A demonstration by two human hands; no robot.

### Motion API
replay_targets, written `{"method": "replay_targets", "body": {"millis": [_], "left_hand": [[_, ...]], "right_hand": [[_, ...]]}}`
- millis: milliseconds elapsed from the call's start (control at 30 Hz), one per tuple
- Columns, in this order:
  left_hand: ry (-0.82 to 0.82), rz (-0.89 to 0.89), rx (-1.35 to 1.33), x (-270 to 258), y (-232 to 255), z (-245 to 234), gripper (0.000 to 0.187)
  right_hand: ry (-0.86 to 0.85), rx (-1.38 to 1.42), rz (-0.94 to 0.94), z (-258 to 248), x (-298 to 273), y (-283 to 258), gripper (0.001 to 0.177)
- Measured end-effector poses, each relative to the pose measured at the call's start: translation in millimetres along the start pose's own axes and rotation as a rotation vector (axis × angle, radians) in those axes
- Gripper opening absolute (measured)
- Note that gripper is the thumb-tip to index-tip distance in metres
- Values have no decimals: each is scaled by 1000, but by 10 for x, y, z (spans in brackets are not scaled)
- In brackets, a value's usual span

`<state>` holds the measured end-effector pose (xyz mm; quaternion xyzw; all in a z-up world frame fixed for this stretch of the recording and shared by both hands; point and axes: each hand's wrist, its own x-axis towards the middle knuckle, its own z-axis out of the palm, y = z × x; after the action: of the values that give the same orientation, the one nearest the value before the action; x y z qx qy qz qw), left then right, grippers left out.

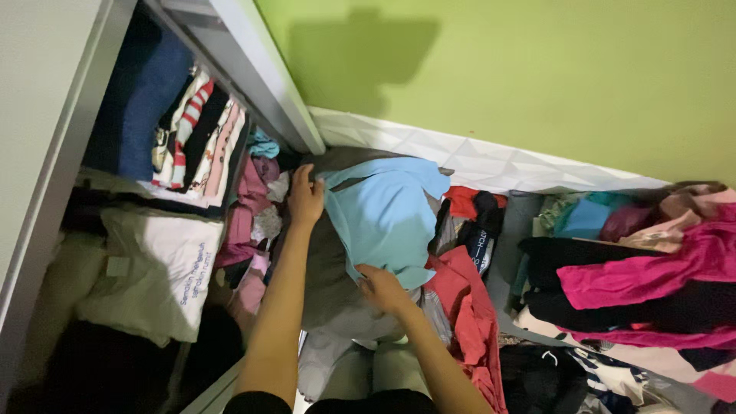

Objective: The person folds a blue garment and a pink garment and places them into a storage compartment.

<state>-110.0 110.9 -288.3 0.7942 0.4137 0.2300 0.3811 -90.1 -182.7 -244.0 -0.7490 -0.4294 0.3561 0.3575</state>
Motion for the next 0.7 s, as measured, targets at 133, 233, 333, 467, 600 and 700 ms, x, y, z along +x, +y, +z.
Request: {"method": "replay_targets", "body": {"millis": [133, 233, 333, 467, 600, 700], "left_hand": [[-168, 256, -98, -336, -271, 96, 28], [-506, 85, -243, -749, -383, 192, 17], [-749, -137, -359, -1113, -487, 169, 23], [-814, -170, -91, -1344, -471, -37, 31], [-820, -27, 233, -1395, -387, -238, 40], [-848, 53, 336, -1480, -469, -272, 49]], "right_hand": [[-47, 113, 135, 170, 9, -61, 40], [51, 39, -133, 250, 63, -35, 42], [-16, 82, 40, 311, 57, 20, 41], [62, 79, -48, 366, 97, 187, 40], [58, 85, 14, 405, 94, 241, 34], [34, 78, 52, 422, 63, 296, 37]]}}
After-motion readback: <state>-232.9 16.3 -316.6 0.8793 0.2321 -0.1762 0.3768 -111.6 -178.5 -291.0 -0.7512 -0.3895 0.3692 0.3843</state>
